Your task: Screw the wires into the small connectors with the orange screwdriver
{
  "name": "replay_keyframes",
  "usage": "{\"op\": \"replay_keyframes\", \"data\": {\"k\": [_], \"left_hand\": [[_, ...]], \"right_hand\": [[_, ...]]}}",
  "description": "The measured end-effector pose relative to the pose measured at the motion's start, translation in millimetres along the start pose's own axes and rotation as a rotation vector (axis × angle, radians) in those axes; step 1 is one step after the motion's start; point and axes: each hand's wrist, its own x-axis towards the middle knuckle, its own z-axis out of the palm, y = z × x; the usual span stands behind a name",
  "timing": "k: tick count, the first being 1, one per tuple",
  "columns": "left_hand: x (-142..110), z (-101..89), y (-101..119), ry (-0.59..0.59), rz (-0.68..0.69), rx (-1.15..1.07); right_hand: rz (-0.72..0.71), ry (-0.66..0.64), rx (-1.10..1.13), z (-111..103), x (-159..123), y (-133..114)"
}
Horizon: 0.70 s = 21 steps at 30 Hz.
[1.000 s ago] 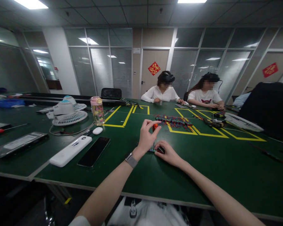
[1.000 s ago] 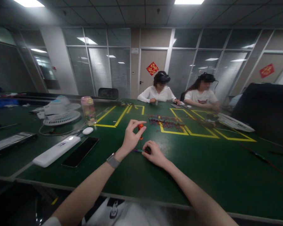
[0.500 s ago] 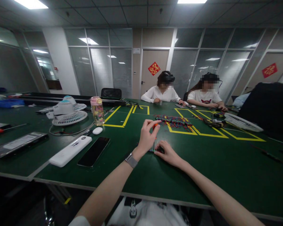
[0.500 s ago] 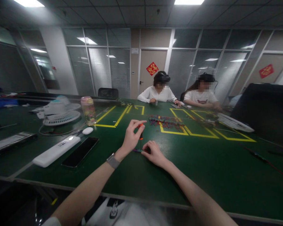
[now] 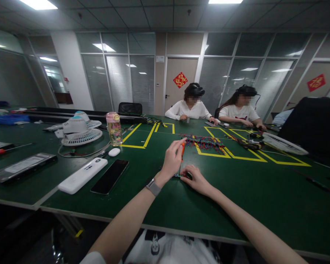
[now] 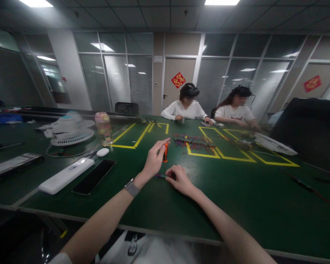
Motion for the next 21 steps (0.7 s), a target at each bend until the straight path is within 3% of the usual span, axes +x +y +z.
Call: {"op": "replay_keyframes", "data": {"k": [21], "left_hand": [[0.8,0.1,-1.2,-0.014,-0.011,0.002]], "right_hand": [[0.023,0.006,0.043,-2.1,1.5,-2.0]]}}
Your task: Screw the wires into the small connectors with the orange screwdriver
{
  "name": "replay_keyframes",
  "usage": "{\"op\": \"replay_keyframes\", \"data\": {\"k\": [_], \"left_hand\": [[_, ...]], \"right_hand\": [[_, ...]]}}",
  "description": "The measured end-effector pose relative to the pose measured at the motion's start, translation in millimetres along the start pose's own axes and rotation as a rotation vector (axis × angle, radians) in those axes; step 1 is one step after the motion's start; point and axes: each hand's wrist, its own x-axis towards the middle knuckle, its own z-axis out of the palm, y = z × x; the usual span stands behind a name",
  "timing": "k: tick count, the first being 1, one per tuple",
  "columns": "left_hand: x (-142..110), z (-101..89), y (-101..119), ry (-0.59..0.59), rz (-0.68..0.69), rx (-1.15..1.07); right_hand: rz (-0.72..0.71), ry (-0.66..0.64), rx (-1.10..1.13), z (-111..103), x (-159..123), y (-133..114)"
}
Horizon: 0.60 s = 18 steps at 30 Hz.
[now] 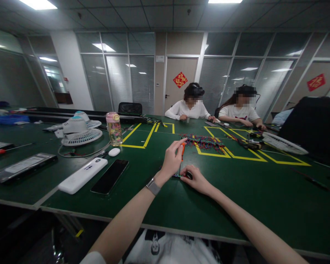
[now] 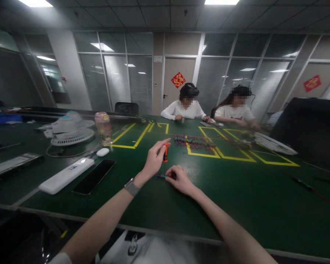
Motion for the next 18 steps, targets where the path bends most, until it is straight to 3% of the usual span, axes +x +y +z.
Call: {"op": "replay_keyframes", "data": {"k": [18], "left_hand": [[-0.5,0.0,-1.5,-0.019,-0.033,-0.038]], "right_hand": [[0.037,-0.006,0.023,-2.1,-0.2,-0.8]]}}
